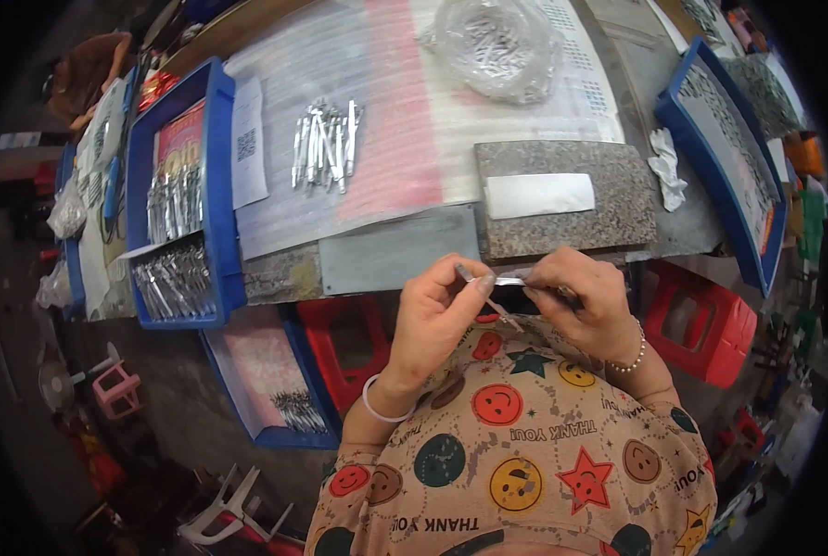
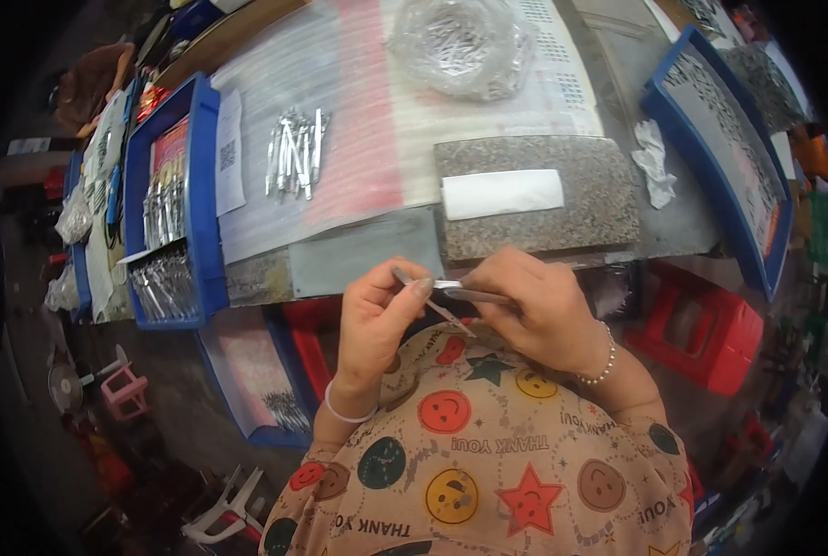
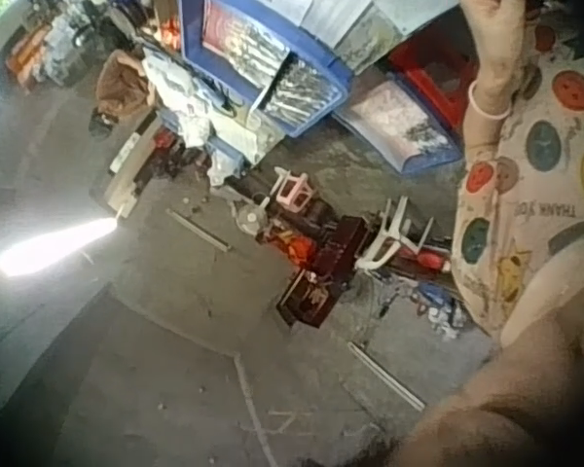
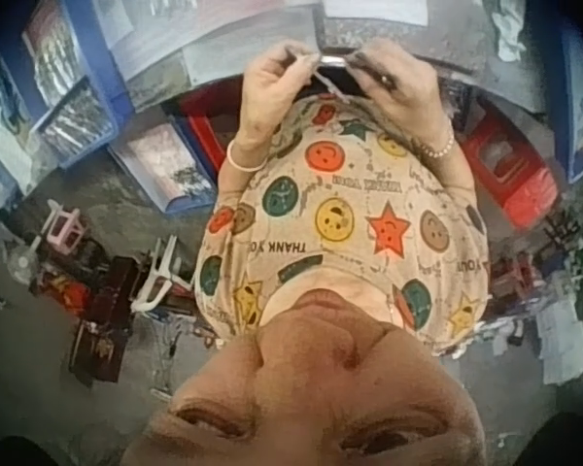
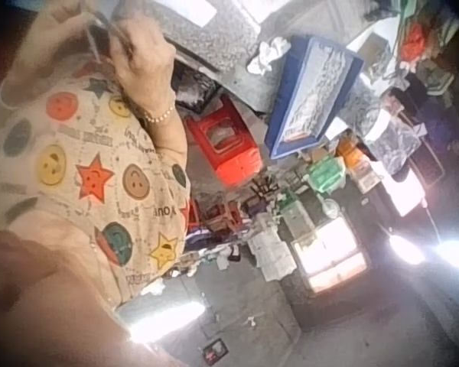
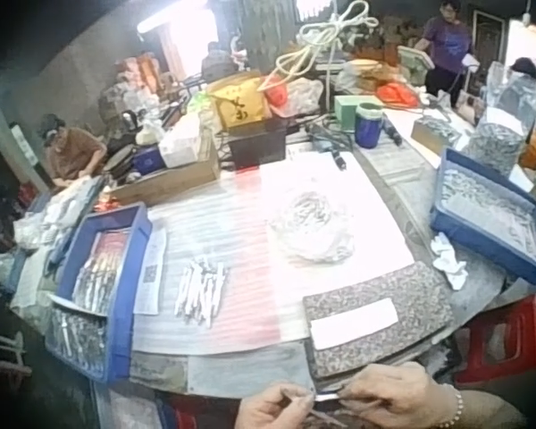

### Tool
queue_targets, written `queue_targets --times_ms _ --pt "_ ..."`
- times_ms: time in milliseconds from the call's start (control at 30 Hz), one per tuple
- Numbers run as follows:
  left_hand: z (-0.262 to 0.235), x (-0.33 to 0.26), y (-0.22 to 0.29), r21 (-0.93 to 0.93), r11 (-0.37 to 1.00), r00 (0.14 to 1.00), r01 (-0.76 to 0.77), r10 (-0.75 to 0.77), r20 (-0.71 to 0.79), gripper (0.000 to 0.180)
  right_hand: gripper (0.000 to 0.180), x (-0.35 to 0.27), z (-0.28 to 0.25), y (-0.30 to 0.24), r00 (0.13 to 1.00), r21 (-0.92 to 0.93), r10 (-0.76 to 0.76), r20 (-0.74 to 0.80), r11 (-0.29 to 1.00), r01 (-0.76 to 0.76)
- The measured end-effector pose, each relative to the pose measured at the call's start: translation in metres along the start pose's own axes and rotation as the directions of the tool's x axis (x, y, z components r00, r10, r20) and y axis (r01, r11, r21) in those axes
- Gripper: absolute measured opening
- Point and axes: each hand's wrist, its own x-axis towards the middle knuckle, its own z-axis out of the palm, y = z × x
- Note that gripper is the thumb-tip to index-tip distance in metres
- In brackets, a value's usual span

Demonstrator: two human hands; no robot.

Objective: Cleaning and inspecting small metal hardware components using a cloth and a scribe tool.

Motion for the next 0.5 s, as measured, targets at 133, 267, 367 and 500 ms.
queue_targets --times_ms 133,267,367,500 --pt "-0.0053 -0.0018 -0.0094 -0.046 0.996 0.996 -0.077 0.079 0.034 0.01 0.025 -0.0057 0.0041 0.0007 0.999 -0.011 0.033 0.039 0.999 -0.033" --pt "-0.0071 -0.0018 -0.0123 -0.137 0.988 0.995 -0.077 0.085 0.048 0.013 0.026 -0.0075 0.0051 0.001 0.995 0.009 0.076 0.061 0.997 -0.077" --pt "-0.0087 -0.0013 -0.011 -0.163 0.984 0.996 -0.074 0.081 0.033 0.016 0.023 -0.0074 0.0065 0.0023 0.994 0.031 0.101 0.05 0.994 -0.103" --pt "-0.0109 0.002 -0.0113 -0.206 0.975 0.996 -0.078 0.085 0.025 0.022 0.016 -0.0062 0.0031 0.0005 0.984 0.041 0.176 0.037 0.983 -0.178"
